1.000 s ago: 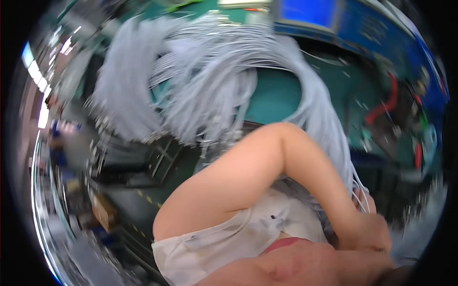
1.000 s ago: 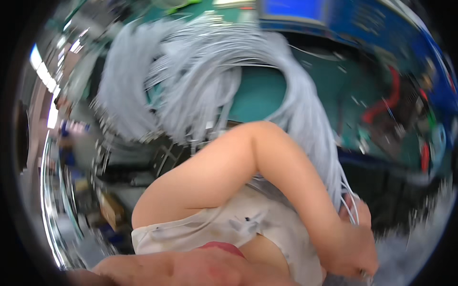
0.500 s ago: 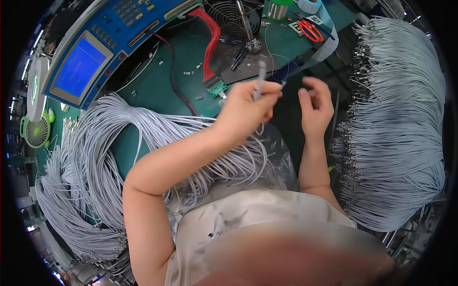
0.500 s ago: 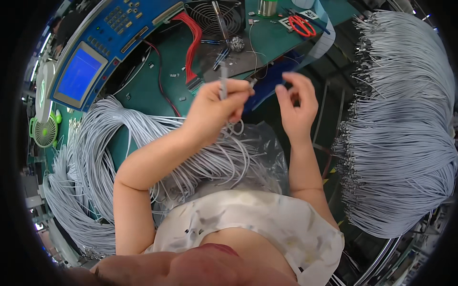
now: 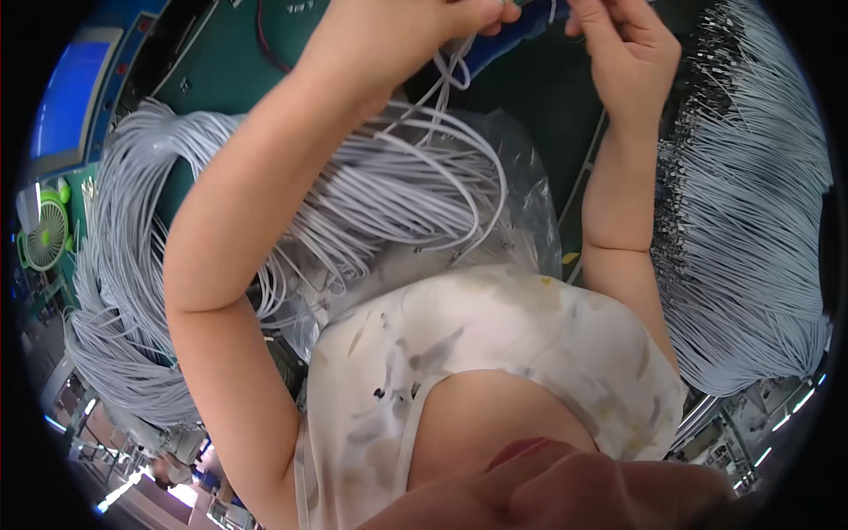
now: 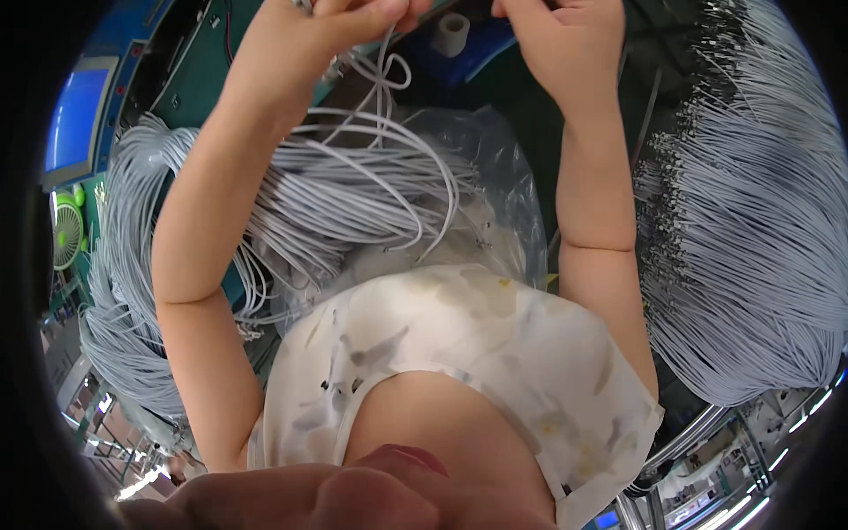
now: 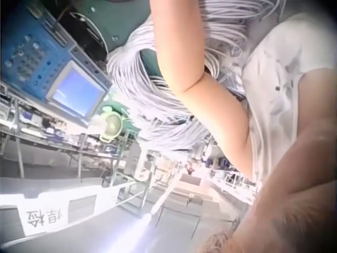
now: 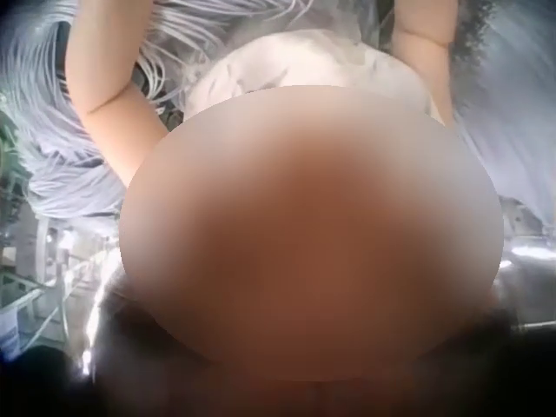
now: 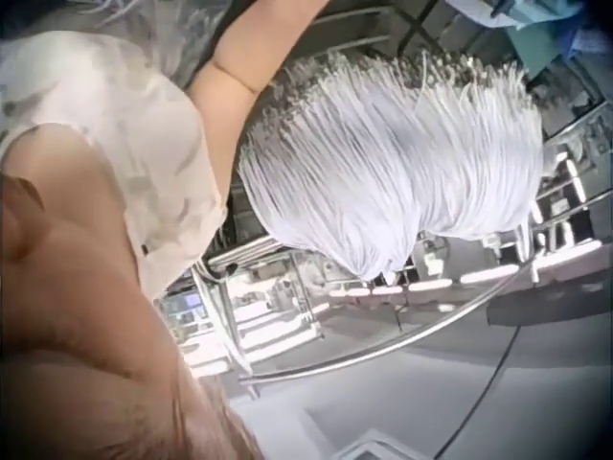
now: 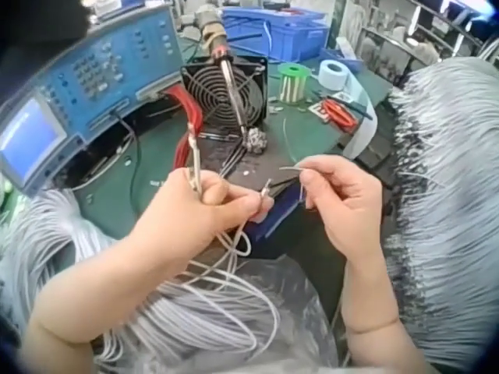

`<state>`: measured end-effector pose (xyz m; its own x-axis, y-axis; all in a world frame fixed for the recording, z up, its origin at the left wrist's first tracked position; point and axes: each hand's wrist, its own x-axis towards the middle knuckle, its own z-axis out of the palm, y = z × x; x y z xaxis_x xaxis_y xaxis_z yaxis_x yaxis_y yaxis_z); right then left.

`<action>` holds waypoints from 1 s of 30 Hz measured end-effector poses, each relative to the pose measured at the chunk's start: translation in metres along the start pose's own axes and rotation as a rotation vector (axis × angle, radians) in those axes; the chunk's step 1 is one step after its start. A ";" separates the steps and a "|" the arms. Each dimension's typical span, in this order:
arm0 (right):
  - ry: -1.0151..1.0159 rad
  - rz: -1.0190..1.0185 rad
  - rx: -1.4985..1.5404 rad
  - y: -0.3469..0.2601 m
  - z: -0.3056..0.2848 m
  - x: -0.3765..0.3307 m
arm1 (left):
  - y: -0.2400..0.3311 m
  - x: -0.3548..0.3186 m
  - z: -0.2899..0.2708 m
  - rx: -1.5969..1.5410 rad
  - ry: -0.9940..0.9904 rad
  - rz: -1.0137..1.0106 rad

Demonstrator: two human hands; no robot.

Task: The person assembles electrical wire harnesses by hand, connecting wire bundles to electrical connectors and terminal pins, then covers the connections with plastic sleeves. The assembled harnesses are tested using a manual testing fixture and an alignment probe.

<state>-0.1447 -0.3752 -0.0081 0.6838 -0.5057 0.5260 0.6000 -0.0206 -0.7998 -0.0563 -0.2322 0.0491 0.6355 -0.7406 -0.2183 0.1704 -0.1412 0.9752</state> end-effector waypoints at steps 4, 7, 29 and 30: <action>0.044 0.088 -0.512 -0.029 -0.005 -0.014 | -0.004 0.001 -0.001 -0.222 -0.039 -0.091; 0.043 0.066 -0.586 -0.032 -0.003 -0.019 | -0.013 0.003 -0.008 -0.404 -0.061 -0.138; 0.071 -0.132 -0.629 0.011 0.004 0.000 | -0.016 0.032 -0.001 -0.491 0.123 -0.200; 0.042 -0.220 -0.721 0.015 0.002 0.003 | -0.013 0.034 -0.003 -0.485 0.121 -0.186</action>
<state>-0.1332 -0.3754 -0.0184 0.5546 -0.4568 0.6955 0.2909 -0.6767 -0.6764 -0.0346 -0.2538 0.0284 0.6387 -0.6469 -0.4165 0.5989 0.0781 0.7970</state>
